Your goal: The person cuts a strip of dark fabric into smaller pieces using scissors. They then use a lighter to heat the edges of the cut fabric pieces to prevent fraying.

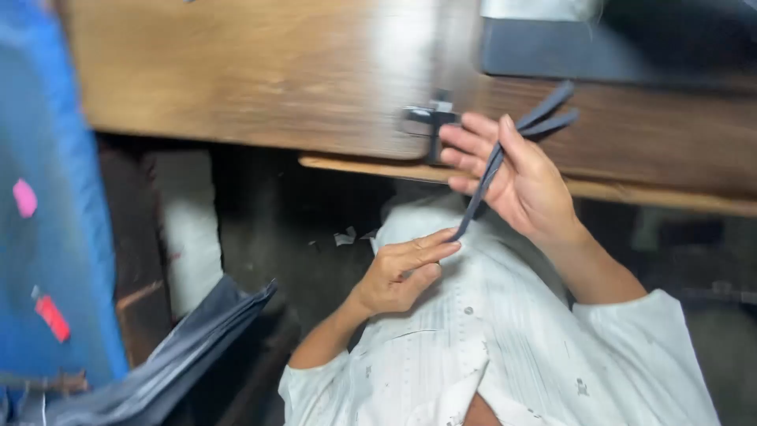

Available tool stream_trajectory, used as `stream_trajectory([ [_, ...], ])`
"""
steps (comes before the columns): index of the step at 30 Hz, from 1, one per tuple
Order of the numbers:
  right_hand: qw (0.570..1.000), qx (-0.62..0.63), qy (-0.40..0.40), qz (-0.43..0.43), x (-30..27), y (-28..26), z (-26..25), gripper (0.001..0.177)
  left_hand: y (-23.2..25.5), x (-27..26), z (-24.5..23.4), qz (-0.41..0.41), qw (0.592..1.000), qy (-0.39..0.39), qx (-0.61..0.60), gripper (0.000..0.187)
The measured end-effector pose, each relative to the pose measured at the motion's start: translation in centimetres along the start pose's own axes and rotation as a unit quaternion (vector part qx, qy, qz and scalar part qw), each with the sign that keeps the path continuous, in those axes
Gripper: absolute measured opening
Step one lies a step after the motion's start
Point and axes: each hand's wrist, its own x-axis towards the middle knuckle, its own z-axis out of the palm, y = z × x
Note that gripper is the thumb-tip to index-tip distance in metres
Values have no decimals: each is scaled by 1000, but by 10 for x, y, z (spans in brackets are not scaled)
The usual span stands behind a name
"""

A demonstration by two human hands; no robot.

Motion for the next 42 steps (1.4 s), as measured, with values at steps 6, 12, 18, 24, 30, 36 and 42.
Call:
stream_trajectory([
  [6, 984, -100, 16, -144, -35, 20, -64, 69, -41, 6, 39, 7, 992, -66, 109, 24],
  [12, 976, -165, 4, -144, -58, 51, -78, 54, -49, 41, 22, -47, 996, 41, 70, 29],
  [18, 941, -286, 35, -177, -71, 40, -50, 42, -52, 68, 45, -63, 996, 37, -45, 28],
  [24, 986, 42, 0, -159, -56, 12, -64, 24, -47, 77, 52, -78, 975, -118, -172, 70],
  [30, 914, 294, 62, -274, -63, -61, -93, 14, -49, 80, 46, -159, 975, -136, -75, 28],
  [36, 910, 272, -258, -178, -67, -65, -139, 59, -34, 104, 5, -108, 993, 45, -28, 22],
  [42, 915, -202, -211, -277, -83, -34, -203, 86, -20, 132, -34, -112, 984, -125, -58, 16],
])
